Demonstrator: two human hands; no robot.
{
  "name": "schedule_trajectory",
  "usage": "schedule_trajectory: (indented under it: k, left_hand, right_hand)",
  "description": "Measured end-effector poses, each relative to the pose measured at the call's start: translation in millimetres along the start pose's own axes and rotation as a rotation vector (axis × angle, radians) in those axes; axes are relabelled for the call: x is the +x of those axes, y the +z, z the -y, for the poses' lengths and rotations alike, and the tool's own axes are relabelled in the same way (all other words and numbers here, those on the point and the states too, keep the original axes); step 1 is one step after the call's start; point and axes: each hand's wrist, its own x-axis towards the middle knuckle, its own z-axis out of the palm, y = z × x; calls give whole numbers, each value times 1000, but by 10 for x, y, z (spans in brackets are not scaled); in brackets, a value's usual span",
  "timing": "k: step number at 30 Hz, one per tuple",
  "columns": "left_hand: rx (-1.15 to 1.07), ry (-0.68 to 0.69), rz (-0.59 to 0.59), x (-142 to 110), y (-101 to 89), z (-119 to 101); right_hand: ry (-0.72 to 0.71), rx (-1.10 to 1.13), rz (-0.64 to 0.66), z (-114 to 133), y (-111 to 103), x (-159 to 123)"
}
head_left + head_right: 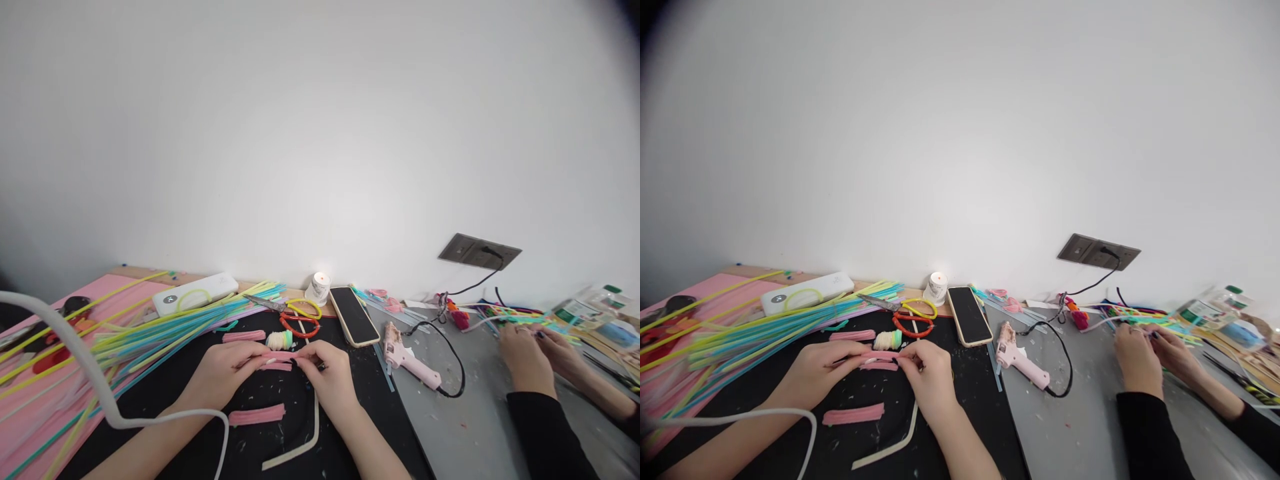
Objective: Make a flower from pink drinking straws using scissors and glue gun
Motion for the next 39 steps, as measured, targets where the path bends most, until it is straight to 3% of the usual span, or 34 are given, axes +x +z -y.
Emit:
schedule_trajectory:
  k: [19,25,39]
  left_hand:
    - [-69,177,71,-10,28,-84]
    - [-53,169,87,-14,35,-75]
    - [-27,-18,40,16,-40,-98]
  right_hand:
    - [-85,88,84,74,58,-54]
    - [-97,98,85,95,49,-41]
    - [-47,-2,29,16,-15,2]
